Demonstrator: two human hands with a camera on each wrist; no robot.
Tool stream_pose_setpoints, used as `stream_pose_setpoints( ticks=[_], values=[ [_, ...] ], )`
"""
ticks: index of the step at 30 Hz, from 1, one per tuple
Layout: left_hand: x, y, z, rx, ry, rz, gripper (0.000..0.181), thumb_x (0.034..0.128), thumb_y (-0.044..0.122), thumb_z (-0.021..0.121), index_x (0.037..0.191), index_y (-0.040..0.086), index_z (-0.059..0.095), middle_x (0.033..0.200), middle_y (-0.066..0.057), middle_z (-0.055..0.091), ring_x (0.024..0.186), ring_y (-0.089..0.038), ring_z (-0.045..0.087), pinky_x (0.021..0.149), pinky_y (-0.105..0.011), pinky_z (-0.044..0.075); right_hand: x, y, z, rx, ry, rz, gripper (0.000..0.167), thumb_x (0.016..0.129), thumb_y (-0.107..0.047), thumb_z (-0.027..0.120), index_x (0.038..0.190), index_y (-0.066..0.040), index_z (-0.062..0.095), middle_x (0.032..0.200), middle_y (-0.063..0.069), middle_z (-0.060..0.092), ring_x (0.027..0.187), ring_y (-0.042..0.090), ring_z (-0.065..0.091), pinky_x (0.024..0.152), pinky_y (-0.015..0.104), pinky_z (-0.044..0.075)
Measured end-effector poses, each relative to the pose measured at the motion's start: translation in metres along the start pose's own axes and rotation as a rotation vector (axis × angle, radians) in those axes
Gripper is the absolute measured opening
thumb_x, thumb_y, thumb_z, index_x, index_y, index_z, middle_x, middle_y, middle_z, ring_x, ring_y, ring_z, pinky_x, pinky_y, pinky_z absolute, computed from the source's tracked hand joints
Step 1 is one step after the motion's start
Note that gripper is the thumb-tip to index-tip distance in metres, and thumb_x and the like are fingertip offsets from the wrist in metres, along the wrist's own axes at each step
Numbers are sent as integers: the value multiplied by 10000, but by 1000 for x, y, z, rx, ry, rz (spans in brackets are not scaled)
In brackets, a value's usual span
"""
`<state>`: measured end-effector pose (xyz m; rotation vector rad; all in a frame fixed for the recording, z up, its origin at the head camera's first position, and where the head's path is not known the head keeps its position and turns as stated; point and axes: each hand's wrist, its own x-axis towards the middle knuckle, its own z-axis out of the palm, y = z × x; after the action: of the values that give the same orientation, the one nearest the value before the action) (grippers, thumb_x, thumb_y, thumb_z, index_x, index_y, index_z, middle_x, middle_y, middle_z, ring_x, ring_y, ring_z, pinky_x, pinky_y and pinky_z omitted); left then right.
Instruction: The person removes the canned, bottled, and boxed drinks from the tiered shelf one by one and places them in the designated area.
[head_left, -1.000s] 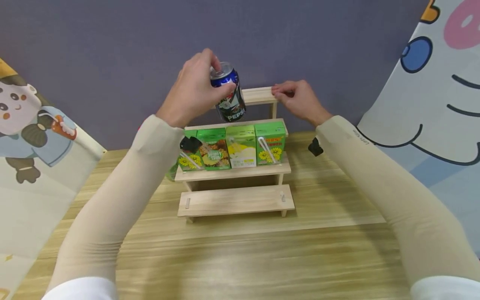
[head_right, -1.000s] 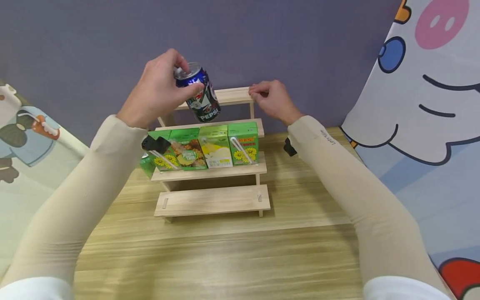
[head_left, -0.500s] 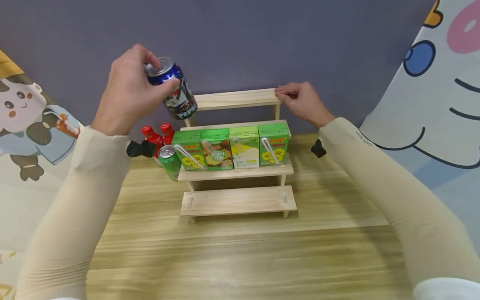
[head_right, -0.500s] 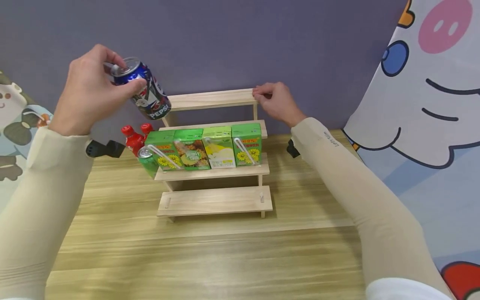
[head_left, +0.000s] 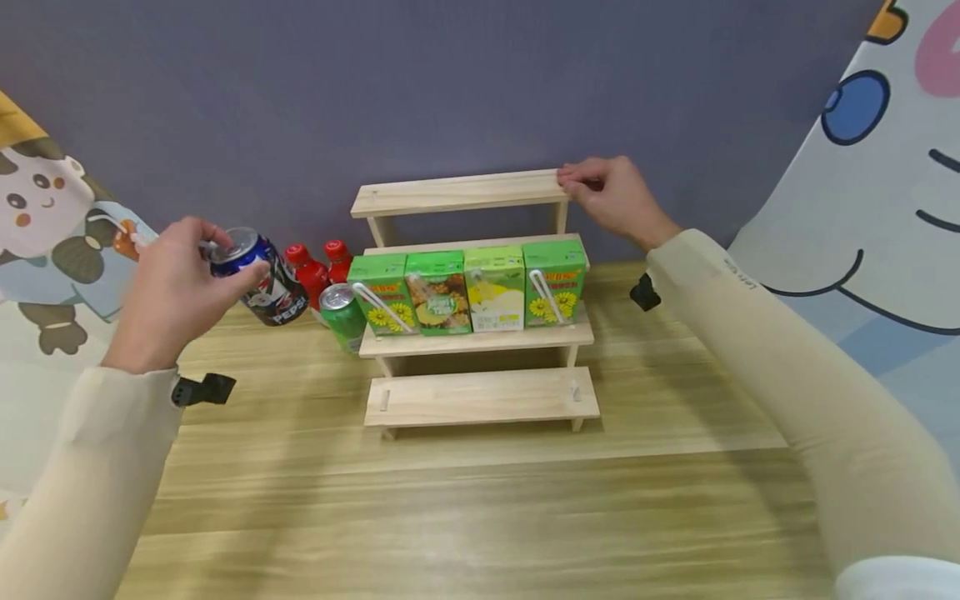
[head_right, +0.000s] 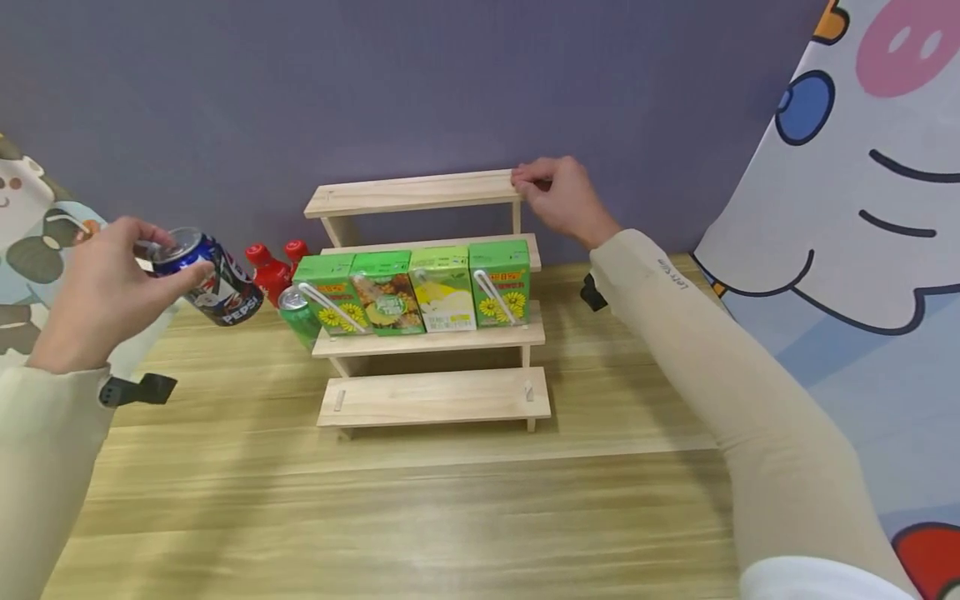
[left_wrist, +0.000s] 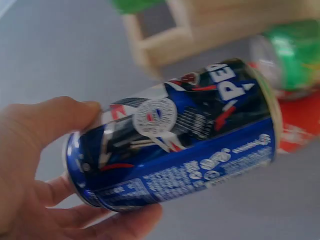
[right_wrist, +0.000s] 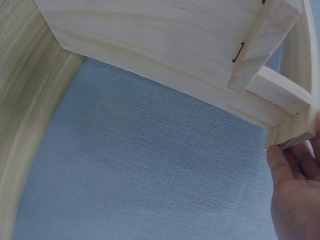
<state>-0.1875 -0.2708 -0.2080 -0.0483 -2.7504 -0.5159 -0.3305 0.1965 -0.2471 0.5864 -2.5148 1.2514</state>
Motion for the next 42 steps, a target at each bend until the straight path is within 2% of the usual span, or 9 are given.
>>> stream_pose_setpoints(
  ticks=[4,8,13,16,23,27,36,42],
  values=[
    [-3,-29,20,-2,-3,12,567,856,415,656,1124,-47,469,882,-174,462,537,-273,416,448,-357,329,-1,-1,-1,-1,-17,10,264,944,-192,585,1118,-23,688,1241,80,601,1183,148,522,891,288,464],
    [-3,-51,42,3,-12,47,521,858,350,679,1092,-64,464,922,-198,465,599,-286,432,475,-356,349,-1,-2,-1,1,-20,10,256,944,-183,586,1115,-24,690,1242,79,601,1189,143,516,896,287,461],
    [1,-71,69,-8,-39,97,474,865,307,680,1054,-73,469,1001,-232,454,701,-320,430,565,-414,366,-1,-3,-2,-9,-13,11,251,943,-174,586,1114,-21,689,1245,78,601,1182,145,521,899,284,458],
    [2,-79,83,-16,-39,97,463,862,290,687,1045,-79,474,1020,-249,452,718,-342,437,610,-457,366,0,-3,-1,-23,-15,7,254,945,-174,582,1119,-22,687,1247,77,599,1183,144,521,903,285,456],
    [8,-87,104,-37,-36,89,455,843,245,713,1045,-94,488,993,-261,482,853,-390,447,716,-526,372,1,-3,-1,-18,-2,14,241,940,-160,591,1108,-20,691,1233,80,608,1184,131,520,907,279,452],
    [8,-89,111,-52,-68,70,446,856,236,702,1059,-83,465,984,-244,470,821,-366,442,669,-495,377,1,-3,-1,-19,-1,19,239,940,-159,592,1105,-20,693,1231,79,609,1190,124,514,913,277,448],
    [9,-92,118,-70,-54,85,428,857,206,705,1059,-90,471,979,-257,498,835,-382,483,679,-507,403,1,-4,-1,-19,-2,20,247,944,-164,585,1120,-22,687,1237,75,606,1198,118,506,920,278,442],
    [11,-88,121,-88,-84,82,434,862,182,706,1092,-94,463,1008,-267,498,866,-395,475,716,-524,413,2,-3,-1,-9,5,19,242,937,-165,597,1102,-18,695,1218,78,617,1188,115,512,911,264,445]
  ],
)
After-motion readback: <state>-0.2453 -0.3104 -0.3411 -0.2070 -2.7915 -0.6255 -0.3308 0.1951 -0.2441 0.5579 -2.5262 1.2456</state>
